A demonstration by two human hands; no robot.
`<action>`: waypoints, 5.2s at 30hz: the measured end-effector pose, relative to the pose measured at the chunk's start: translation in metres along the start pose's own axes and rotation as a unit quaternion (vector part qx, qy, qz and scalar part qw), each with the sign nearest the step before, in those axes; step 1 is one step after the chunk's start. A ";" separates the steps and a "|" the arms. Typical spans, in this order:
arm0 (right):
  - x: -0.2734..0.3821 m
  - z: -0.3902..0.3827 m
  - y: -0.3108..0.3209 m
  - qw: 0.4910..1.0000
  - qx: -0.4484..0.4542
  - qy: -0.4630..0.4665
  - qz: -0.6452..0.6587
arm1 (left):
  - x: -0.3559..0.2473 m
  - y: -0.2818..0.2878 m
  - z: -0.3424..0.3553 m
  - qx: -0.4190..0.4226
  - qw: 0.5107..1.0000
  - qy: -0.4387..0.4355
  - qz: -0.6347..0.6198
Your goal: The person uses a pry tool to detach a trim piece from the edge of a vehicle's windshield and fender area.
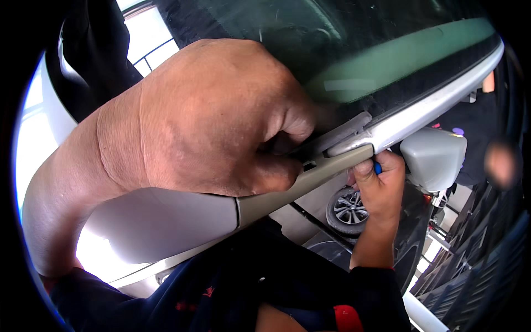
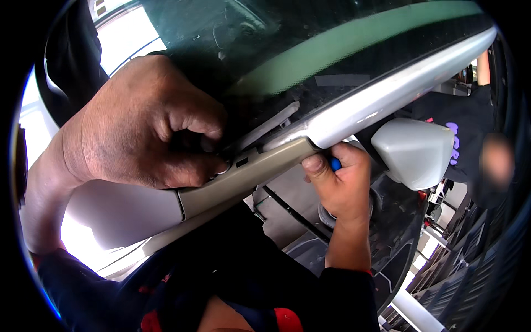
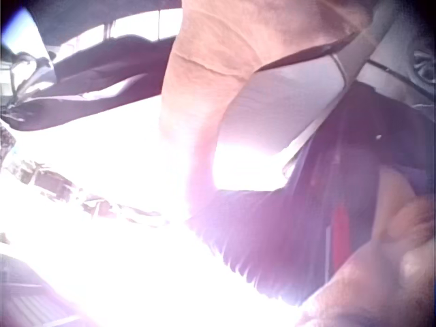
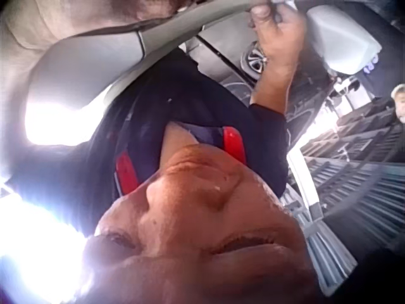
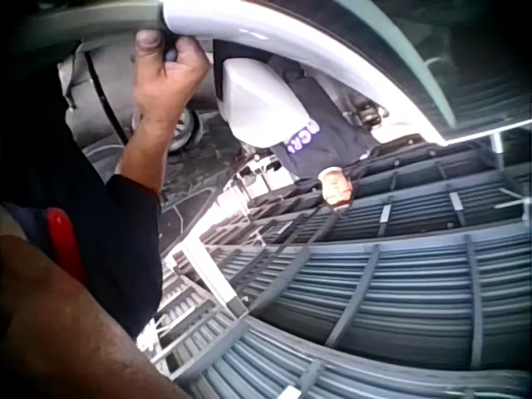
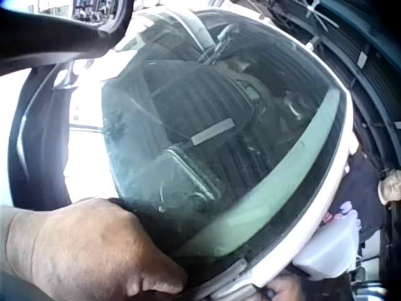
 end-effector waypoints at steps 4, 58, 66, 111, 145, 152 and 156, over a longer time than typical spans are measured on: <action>-0.002 -0.003 0.000 1.000 0.005 -0.012 0.005 | 0.002 -0.002 0.001 0.004 1.000 0.005 0.007; -0.006 0.000 -0.001 0.999 0.045 -0.002 0.002 | 0.006 -0.006 0.001 0.050 0.995 0.083 -0.031; -0.005 -0.002 -0.003 0.999 0.054 0.003 0.006 | 0.003 -0.006 -0.008 0.038 0.995 0.097 -0.010; -0.251 -0.411 -0.097 0.979 -0.027 -0.174 -0.104 | -0.069 -0.150 -0.062 -0.357 0.712 0.139 0.589; -0.528 -0.723 -0.112 0.839 -0.064 -0.487 0.235 | -0.085 -0.127 0.015 -0.303 0.684 0.389 0.537; -0.549 -0.675 -0.100 0.837 -0.089 -0.472 0.260 | -0.090 -0.140 0.018 -0.221 0.644 0.450 0.578; -0.546 -0.668 -0.097 0.866 -0.056 -0.418 0.269 | -0.106 -0.148 0.012 -0.251 0.638 0.445 0.576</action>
Point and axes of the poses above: each hand's wrist, its own z-axis towards the middle knuckle, its own y-axis out of the back of the hand, x = y × z, the point moved 9 cm from there along z, towards the middle knuckle, and after that the axes turned 13 degrees about y, right-handed, at the moved point
